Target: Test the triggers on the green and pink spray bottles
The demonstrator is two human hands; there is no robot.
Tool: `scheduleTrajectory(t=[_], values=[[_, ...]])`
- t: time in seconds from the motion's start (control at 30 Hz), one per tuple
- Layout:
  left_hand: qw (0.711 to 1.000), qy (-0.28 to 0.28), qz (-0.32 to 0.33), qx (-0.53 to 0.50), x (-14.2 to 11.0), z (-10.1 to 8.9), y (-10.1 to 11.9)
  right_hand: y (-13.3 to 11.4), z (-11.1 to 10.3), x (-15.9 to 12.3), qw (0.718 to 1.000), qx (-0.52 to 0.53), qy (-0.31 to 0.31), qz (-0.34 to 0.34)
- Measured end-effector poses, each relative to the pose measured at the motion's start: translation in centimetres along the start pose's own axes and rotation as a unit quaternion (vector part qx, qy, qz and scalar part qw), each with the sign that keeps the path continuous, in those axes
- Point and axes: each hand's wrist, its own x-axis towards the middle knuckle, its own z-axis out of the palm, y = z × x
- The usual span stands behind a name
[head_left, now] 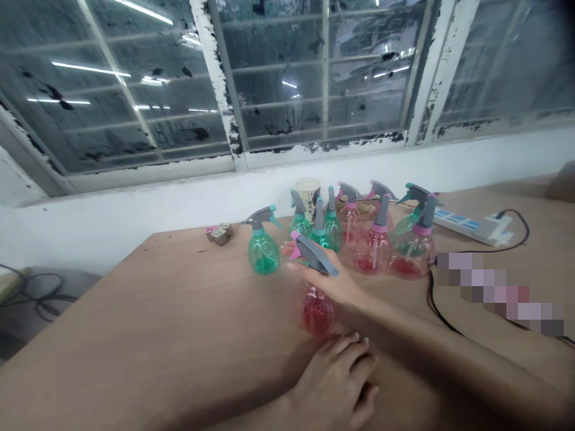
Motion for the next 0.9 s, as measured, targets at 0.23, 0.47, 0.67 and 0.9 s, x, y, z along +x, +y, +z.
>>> scheduleTrajectory(t=[0.23,0.47,0.67,0.9], values=[[1.000,-0.009,-0.002,0.004,0.0,0.1,-0.1,-0.1,-0.1,-0.1,1.000,-0.025,-0.007,0.010],[1.000,-0.002,0.002,-0.003,0.0,-0.1,-0.1,-0.5,-0.2,0.2,0.999,-0.034,-0.018,0.009],[1.000,0.007,-0.001,-0.016,0.1,-0.2,0.0,-1.2,0.0,0.5,0.999,-0.046,-0.015,0.008],[1.000,0.006,-0.003,-0.014,0.0,0.0,-0.1,-1.8,0.1,0.1,0.997,-0.072,0.000,0.009]])
